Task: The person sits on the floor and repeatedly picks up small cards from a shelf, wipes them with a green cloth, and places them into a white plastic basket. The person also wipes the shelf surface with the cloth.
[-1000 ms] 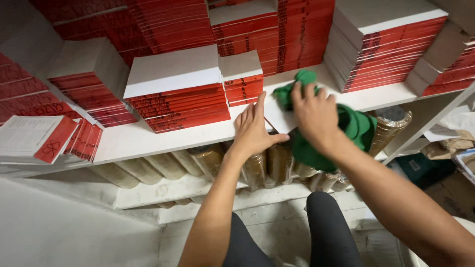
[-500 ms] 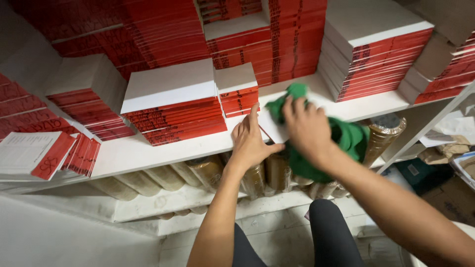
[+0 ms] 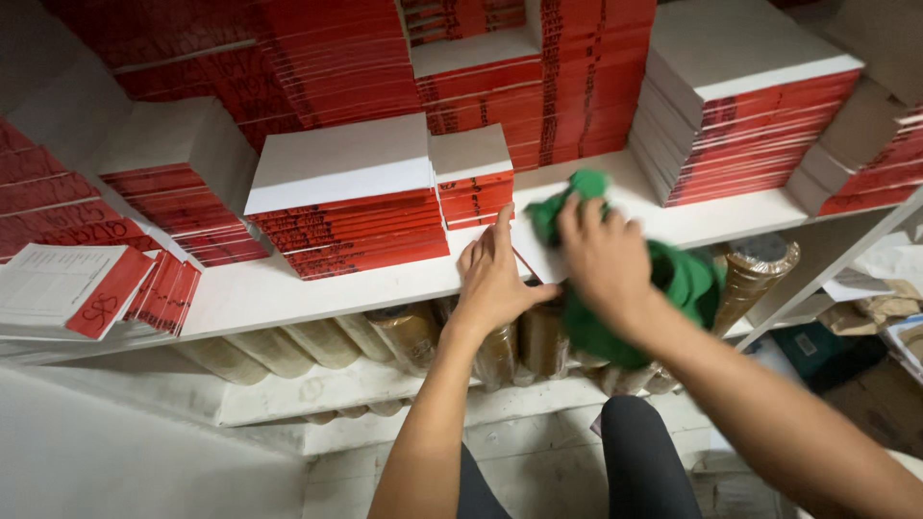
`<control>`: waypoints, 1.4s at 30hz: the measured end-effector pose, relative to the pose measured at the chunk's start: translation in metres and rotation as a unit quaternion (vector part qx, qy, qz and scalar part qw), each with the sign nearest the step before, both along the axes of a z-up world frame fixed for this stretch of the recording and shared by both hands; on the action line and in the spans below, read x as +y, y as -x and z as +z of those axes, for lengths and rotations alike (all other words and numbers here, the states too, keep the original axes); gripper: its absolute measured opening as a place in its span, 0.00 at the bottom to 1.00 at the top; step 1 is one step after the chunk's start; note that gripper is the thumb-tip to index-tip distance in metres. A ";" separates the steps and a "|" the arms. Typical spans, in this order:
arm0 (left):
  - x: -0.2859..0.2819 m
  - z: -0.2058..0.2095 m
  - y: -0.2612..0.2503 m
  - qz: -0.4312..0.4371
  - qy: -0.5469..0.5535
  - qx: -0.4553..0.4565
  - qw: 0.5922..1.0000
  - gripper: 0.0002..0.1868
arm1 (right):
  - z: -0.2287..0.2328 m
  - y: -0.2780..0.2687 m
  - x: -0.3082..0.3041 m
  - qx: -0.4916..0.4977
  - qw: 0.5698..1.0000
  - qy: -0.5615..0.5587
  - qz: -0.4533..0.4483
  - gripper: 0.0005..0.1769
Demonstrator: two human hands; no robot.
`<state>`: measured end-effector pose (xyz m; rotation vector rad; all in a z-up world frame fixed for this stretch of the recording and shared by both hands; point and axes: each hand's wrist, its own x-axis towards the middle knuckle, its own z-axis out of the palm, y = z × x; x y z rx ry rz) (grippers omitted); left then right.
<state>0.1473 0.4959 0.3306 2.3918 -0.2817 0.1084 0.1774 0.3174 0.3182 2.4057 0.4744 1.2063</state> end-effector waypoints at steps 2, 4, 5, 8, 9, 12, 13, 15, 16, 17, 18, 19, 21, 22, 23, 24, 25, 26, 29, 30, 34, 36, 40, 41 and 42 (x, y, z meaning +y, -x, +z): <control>0.000 -0.006 -0.006 0.001 -0.005 0.002 1.000 0.68 | -0.006 0.012 0.010 0.031 0.999 -0.001 0.039 0.26; 0.001 -0.014 -0.011 -0.008 -0.019 -0.024 0.999 0.65 | -0.019 0.019 0.019 0.037 0.994 0.008 0.101 0.27; 0.001 -0.012 -0.008 -0.008 -0.018 -0.023 1.000 0.65 | -0.011 0.016 0.015 0.039 0.994 0.009 0.101 0.27; 0.002 0.000 0.000 -0.006 -0.009 -0.014 1.000 0.68 | 0.012 -0.002 -0.001 0.183 0.978 -0.031 0.094 0.28; 0.001 0.007 0.004 -0.013 -0.012 -0.029 0.999 0.68 | 0.015 -0.011 -0.009 0.178 0.982 -0.032 0.050 0.28; 0.001 0.005 0.012 -0.029 -0.050 -0.058 0.997 0.59 | 0.006 -0.034 -0.036 0.189 0.979 -0.076 -0.004 0.29; 0.001 0.003 0.012 -0.036 -0.086 -0.074 0.993 0.50 | 0.002 -0.043 -0.046 0.204 0.972 -0.117 -0.013 0.30; 0.003 -0.024 -0.002 -0.052 -0.082 -0.134 0.986 0.40 | 0.007 -0.045 -0.058 0.248 0.949 -0.197 -0.001 0.33; 0.004 -0.037 -0.009 -0.066 -0.080 -0.192 0.976 0.31 | 0.009 -0.046 -0.063 0.291 0.916 -0.275 0.015 0.35; 0.004 -0.040 -0.012 -0.067 -0.079 -0.192 0.976 0.31 | 0.011 -0.045 -0.071 0.290 0.917 -0.275 0.014 0.35; 0.004 -0.043 -0.013 -0.058 -0.080 -0.193 0.976 0.23 | 0.013 -0.043 -0.078 0.300 0.901 -0.312 0.032 0.36; 0.004 -0.047 -0.015 -0.049 -0.080 -0.193 0.977 0.16 | 0.014 -0.041 -0.085 0.310 0.883 -0.349 0.050 0.37; 0.003 -0.058 -0.020 -0.043 -0.073 -0.257 0.963 0.13 | 0.026 -0.026 -0.093 0.296 0.879 -0.368 0.067 0.37; 0.003 -0.063 -0.024 -0.031 -0.065 -0.322 0.944 0.11 | 0.034 -0.020 -0.096 0.281 0.875 -0.385 0.089 0.37; 0.000 -0.068 -0.030 -0.033 -0.065 -0.322 0.944 0.11 | 0.037 -0.016 -0.099 0.280 0.875 -0.386 0.088 0.37; -0.002 -0.072 -0.037 -0.024 -0.059 -0.380 0.923 0.10 | 0.041 -0.013 -0.102 0.254 0.874 -0.400 0.110 0.36; -0.003 -0.076 -0.044 -0.015 -0.052 -0.436 0.898 0.10 | 0.046 -0.010 -0.105 0.227 0.872 -0.414 0.132 0.35; -0.009 -0.065 -0.040 -0.016 -0.053 -0.437 0.898 0.10 | 0.051 -0.005 -0.105 0.226 0.872 -0.414 0.132 0.35; -0.026 -0.039 -0.029 -0.009 0.014 -0.454 0.891 0.07 | 0.066 0.009 -0.102 0.195 0.877 -0.415 0.144 0.36; -0.032 -0.035 -0.027 0.019 0.060 -0.434 0.899 0.07 | 0.071 0.014 -0.099 0.179 0.878 -0.416 0.152 0.36; -0.046 0.002 -0.004 0.155 0.285 -0.252 0.912 0.09 | 0.076 0.026 -0.092 0.135 0.894 -0.393 0.167 0.39; -0.048 -0.015 -0.018 0.174 0.414 -0.150 0.881 0.12 | 0.079 0.031 -0.080 0.143 0.900 -0.375 0.171 0.40; -0.045 -0.030 -0.025 0.197 0.608 0.034 0.768 0.21 | 0.073 0.030 -0.057 0.199 0.921 -0.296 0.154 0.43; -0.042 -0.031 -0.026 0.197 0.608 0.031 0.768 0.21 | 0.066 0.023 -0.051 0.197 0.921 -0.296 0.157 0.43; -0.039 -0.034 -0.024 0.176 0.604 0.077 0.774 0.24 | 0.058 0.018 -0.044 0.222 0.927 -0.268 0.141 0.45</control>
